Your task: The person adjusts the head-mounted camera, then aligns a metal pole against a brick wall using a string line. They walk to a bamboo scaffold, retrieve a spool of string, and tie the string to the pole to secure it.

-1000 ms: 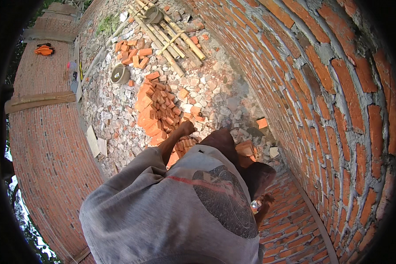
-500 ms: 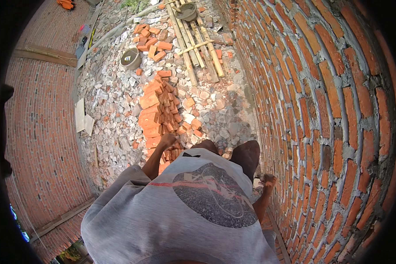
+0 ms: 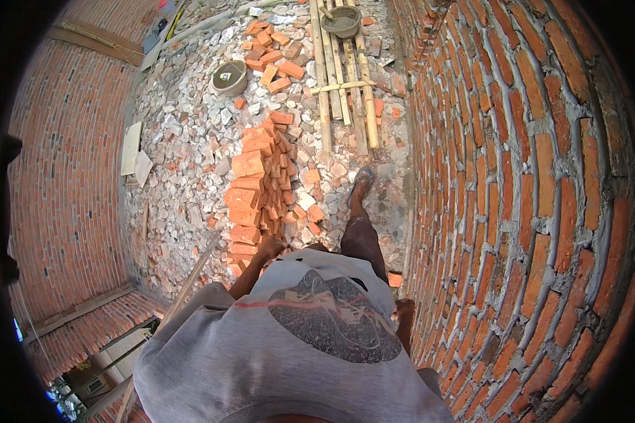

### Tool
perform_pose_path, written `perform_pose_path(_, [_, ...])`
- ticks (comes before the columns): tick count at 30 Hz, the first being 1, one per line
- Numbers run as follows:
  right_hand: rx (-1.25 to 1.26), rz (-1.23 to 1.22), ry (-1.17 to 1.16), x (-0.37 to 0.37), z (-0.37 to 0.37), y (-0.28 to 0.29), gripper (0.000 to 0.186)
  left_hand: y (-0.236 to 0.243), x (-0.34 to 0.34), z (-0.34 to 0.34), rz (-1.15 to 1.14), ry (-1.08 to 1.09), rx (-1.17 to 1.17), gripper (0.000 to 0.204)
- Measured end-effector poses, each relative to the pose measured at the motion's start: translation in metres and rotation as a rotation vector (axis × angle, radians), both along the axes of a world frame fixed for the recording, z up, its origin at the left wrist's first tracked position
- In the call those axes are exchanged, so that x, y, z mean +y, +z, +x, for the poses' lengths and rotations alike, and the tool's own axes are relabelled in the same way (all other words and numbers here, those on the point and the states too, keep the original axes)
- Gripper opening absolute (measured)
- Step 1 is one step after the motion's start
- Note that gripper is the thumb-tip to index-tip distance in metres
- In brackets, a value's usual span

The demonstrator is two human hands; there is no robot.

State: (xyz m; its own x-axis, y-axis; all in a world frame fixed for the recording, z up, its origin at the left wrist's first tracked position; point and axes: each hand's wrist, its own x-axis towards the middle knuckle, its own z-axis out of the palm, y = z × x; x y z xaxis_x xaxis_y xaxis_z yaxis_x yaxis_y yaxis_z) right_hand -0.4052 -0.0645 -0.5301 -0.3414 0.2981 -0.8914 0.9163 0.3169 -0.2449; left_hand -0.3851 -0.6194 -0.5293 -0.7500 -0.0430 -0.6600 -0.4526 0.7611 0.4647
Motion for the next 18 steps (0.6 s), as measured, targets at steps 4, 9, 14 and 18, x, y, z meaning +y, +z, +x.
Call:
perform_pose_path(4, [0.018, 0.025, 0.13, -0.02, -0.082, 0.004, 0.016, 0.018, -0.007, -0.065, -0.058, 0.18, -0.164, 0.032])
perform_pose_path(9, [0.217, 0.06, 0.219, -0.05, -0.214, 0.022, 0.015, 0.04, -0.047, -0.192, -0.09, 0.181, -0.237, 0.043])
perform_pose_path(14, [0.153, -0.103, 0.154, -0.088, -0.367, 0.043, 0.006, 0.096, -0.076, -0.281, 0.292, 0.915, 0.121, 0.02])
perform_pose_path(18, [0.223, -0.068, 0.27, -0.121, -0.464, 0.045, 0.014, 0.105, -0.089, -0.288, 0.339, 0.981, 0.281, 0.02])
